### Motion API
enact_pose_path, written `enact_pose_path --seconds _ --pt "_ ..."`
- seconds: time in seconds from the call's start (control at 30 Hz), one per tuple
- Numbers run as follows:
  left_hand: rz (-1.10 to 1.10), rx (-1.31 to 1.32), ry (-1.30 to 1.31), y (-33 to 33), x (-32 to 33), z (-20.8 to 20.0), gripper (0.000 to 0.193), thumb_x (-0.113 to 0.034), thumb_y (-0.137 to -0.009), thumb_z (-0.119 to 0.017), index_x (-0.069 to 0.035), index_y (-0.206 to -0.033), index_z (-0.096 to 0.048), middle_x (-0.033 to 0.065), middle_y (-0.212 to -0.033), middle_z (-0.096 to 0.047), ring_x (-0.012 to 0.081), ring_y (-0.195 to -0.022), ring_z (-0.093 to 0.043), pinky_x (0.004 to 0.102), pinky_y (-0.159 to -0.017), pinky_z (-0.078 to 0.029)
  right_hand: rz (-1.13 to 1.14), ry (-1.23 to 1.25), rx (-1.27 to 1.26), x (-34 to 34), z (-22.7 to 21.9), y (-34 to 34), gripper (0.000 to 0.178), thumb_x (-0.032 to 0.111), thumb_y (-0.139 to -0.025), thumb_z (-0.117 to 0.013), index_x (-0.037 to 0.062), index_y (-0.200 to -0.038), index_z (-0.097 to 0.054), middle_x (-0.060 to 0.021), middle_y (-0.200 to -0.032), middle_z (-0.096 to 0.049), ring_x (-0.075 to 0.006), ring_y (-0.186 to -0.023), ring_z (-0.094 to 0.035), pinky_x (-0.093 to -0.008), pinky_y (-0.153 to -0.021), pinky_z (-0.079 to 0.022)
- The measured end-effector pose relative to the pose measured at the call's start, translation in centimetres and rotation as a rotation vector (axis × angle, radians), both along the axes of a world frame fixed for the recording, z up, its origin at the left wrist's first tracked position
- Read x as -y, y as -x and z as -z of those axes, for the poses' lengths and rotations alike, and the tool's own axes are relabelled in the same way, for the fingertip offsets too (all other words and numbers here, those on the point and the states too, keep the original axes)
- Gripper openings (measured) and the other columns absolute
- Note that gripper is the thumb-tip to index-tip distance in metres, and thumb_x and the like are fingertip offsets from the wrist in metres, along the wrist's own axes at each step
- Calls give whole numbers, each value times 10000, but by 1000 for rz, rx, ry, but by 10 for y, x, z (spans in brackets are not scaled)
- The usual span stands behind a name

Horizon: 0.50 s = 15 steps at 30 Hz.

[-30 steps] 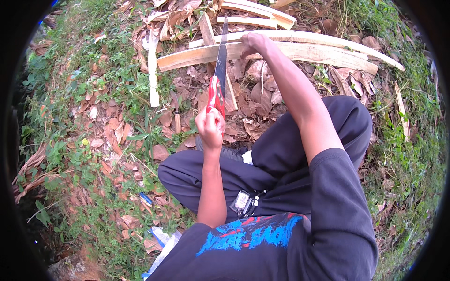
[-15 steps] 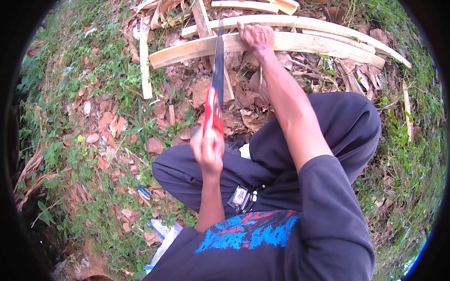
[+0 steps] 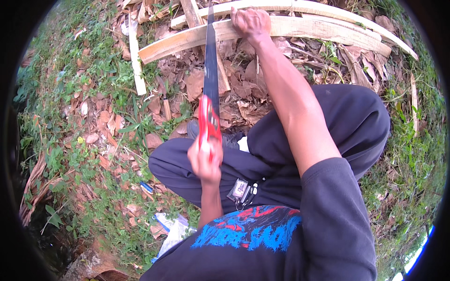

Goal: The person sits on the ground and uses a red hand saw to cut thin wooden strips. They hold the wood steady with one hand while sawing with the other, producing small cut pieces that accumulate on the ground.

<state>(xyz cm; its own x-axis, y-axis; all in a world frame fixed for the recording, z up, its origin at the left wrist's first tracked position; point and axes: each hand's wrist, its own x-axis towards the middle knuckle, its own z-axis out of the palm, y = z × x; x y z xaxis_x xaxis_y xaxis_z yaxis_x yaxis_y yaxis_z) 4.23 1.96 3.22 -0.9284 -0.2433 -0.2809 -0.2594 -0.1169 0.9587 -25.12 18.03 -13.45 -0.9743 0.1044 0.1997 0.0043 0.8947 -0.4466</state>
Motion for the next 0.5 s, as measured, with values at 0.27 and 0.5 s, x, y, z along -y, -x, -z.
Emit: enact_pose_path --seconds 0.27,0.5 --pt "77 -144 169 17 9 33 213 -153 -937 -472 27 -963 -582 -14 -593 -467 50 -482 -411 215 -435 -276 -36 -152 -728 -1 32 3 133 197 -783 -641 181 -660 -592 -13 -580 -535 -202 -560 -551 -391 -496 -421" --pt "-124 -181 430 5 28 46 328 -185 -908 -504 96 -1051 -593 -1 -594 -492 44 -475 -431 200 -458 -297 -13 39 -214 -2 41 10 394 388 -875 -481 170 -584 -634 -52 -534 -591 -214 -478 -577 -382 -511 -454"
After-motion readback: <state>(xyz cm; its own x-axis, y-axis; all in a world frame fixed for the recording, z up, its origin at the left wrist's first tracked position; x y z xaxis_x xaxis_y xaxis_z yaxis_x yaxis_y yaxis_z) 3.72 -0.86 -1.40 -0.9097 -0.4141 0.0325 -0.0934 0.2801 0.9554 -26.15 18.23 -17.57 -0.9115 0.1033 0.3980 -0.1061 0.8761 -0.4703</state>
